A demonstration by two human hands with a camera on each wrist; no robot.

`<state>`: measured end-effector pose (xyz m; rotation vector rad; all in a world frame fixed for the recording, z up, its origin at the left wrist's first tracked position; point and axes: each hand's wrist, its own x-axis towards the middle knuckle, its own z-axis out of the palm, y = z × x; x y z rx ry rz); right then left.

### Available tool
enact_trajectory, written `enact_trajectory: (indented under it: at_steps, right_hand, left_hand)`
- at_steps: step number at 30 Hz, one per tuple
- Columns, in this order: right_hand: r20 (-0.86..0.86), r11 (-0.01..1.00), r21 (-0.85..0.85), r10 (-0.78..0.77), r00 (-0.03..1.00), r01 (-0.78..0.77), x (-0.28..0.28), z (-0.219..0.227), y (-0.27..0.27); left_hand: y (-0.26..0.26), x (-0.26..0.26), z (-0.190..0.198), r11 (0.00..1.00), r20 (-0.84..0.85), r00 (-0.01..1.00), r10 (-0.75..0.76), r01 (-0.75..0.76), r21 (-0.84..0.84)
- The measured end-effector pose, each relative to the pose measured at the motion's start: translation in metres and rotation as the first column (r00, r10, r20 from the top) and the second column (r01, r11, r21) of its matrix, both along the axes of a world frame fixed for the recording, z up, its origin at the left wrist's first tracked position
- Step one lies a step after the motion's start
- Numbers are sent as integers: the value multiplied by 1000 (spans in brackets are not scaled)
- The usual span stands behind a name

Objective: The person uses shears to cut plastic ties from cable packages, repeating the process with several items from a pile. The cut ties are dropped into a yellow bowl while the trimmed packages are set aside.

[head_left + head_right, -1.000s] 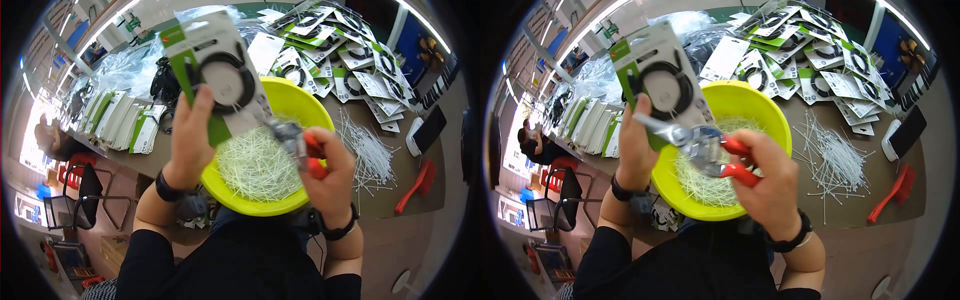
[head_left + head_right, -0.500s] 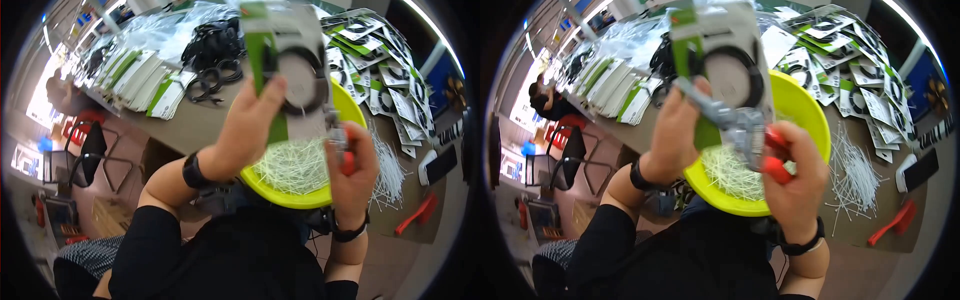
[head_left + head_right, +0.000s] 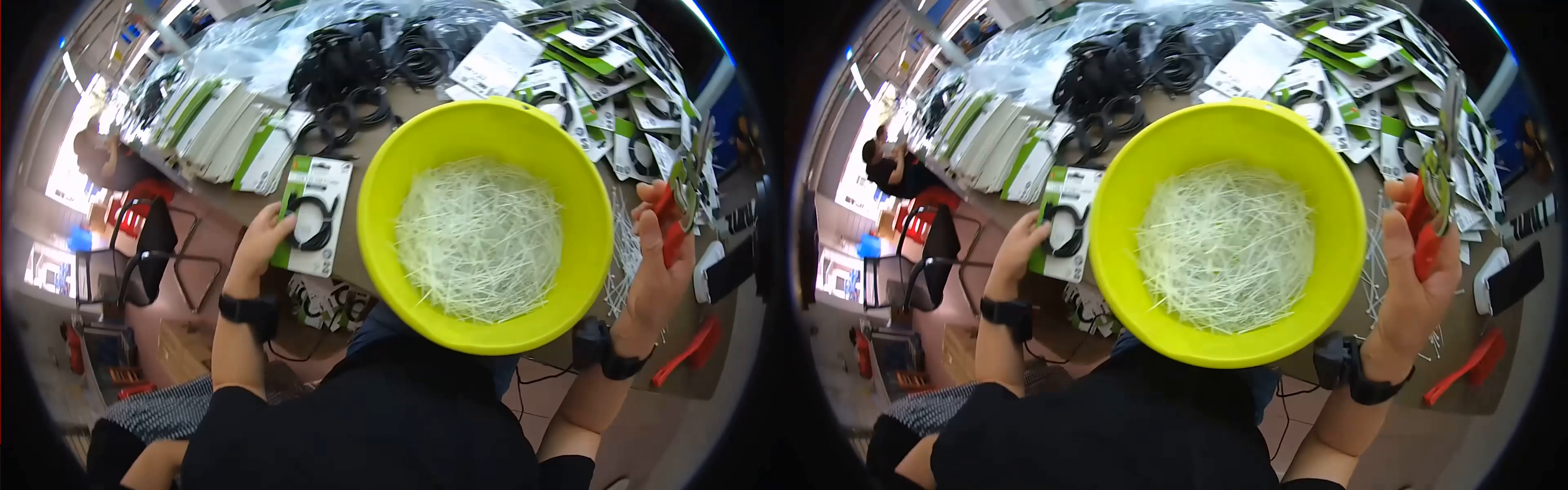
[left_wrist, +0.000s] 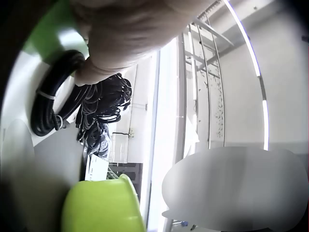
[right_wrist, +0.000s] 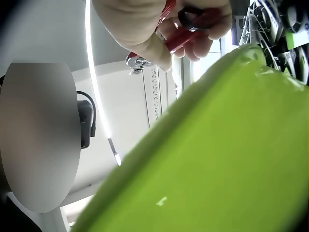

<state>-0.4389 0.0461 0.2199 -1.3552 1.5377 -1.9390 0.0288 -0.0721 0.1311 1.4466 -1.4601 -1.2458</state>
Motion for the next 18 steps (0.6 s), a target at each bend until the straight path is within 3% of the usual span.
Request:
enact_trajectory:
  at_steps: [1,2,4,5,9,11,13,16,18]
  right_hand:
    - [-5,999,-4,-31,999,31,-5,-3,0]
    - [-10,998,-23,-53,999,53,-8,-7,-1]
    - [-12,995,-59,-80,997,79,-10,-16,-4]
    - [-4,993,-64,-96,995,95,-12,-21,-4]
    - [75,991,-88,-98,992,104,-15,-35,-4]
    - [95,989,-94,-102,990,111,-15,-34,-3]
    - [107,987,-104,-114,988,126,-14,-33,-6]
    - [131,980,-82,-171,976,183,-12,-38,-7]
    - [67,980,-75,-181,981,186,-14,-41,-7]
  left_hand:
    - [-5,0,-5,999,154,987,37,-36,-9]
    - [-12,-4,3,1000,152,988,10,-8,-13]
    - [-19,-15,41,931,573,806,152,78,-356]
    - [-26,-29,62,928,578,804,143,95,-361]
    - [-85,-120,127,838,658,740,-139,442,-320]
    - [-126,-168,133,763,691,672,-267,585,-275]
    - [-163,-220,130,754,747,541,-386,652,-83]
    - [-224,-269,92,700,747,512,-424,708,-88]
    - [-257,-291,69,774,828,457,-324,631,-45]
